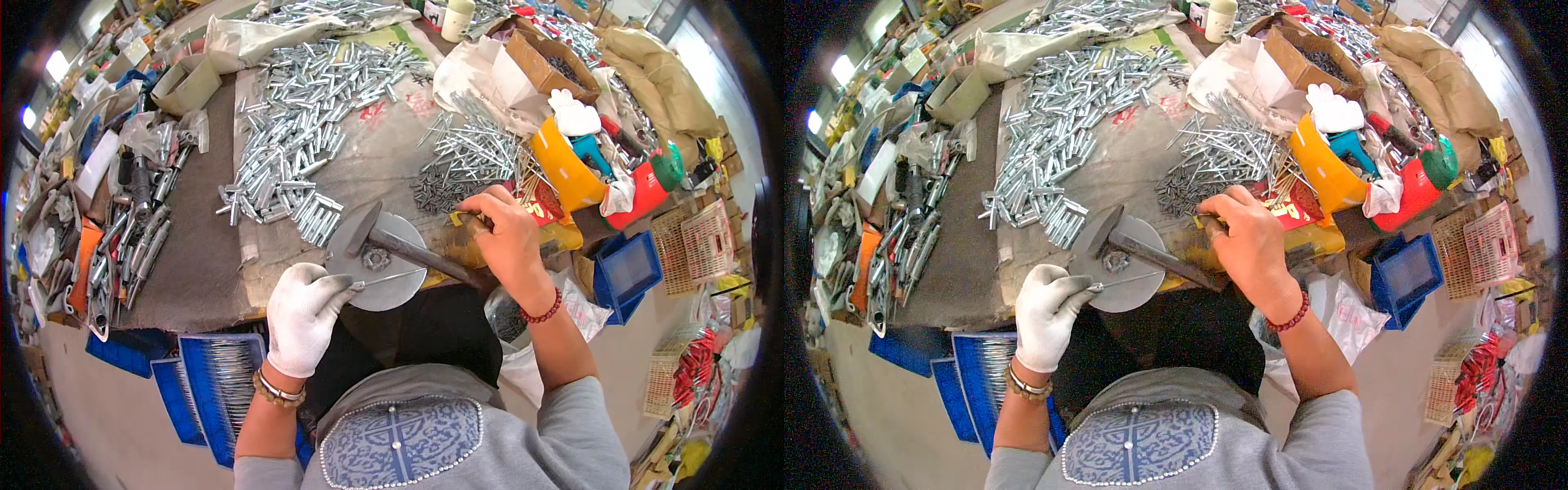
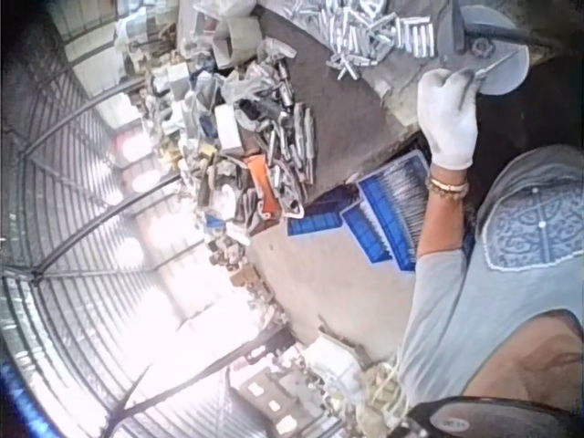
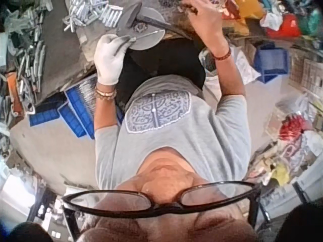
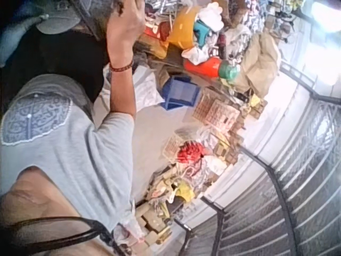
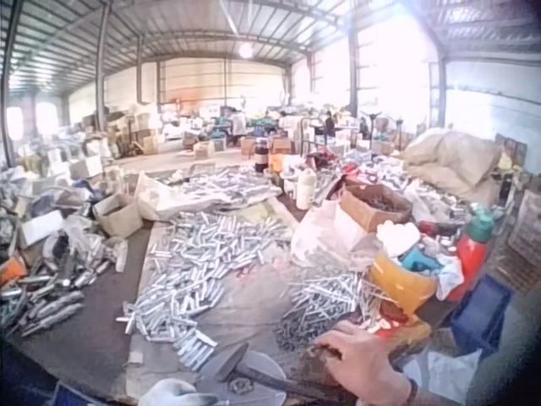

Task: The person assembles metal components by hammering a metal pin into a metal base plate.

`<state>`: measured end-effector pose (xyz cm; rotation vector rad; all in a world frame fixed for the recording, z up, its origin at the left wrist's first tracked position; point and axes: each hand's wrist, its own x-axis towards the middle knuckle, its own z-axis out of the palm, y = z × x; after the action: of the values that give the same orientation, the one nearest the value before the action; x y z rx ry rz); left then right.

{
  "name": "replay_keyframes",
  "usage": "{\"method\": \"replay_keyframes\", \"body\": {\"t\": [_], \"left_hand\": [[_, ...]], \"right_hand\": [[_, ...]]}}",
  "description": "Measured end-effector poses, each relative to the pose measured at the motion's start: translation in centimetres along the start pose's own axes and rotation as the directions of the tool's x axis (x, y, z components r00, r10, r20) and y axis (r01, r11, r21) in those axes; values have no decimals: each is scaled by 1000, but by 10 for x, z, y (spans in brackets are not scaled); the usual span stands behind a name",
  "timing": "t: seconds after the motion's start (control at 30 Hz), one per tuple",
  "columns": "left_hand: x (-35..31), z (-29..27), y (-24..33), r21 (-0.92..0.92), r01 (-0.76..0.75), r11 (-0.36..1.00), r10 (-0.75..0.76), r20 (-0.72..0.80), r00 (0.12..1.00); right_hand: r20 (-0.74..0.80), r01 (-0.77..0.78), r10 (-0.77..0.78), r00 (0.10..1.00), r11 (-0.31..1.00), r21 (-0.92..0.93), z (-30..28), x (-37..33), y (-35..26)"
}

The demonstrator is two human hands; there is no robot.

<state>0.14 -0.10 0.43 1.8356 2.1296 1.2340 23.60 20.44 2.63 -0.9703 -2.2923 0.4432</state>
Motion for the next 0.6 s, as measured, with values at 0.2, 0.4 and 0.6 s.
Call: {"method": "replay_keyframes", "body": {"t": [0.2,0.4,0.6], "left_hand": [[5,2,-3,-25,1,1000,-1,0,1000],[1,1,-4,9,-21,1000,21,-24,999],[-4,4,-8,26,-44,999,45,-30,999]], "right_hand": [[71,53,-50,996,998,-38,14,15,7],[203,23,1,979,993,-115,20,21,9],[251,42,-1,968,987,-158,19,19,3]]}}
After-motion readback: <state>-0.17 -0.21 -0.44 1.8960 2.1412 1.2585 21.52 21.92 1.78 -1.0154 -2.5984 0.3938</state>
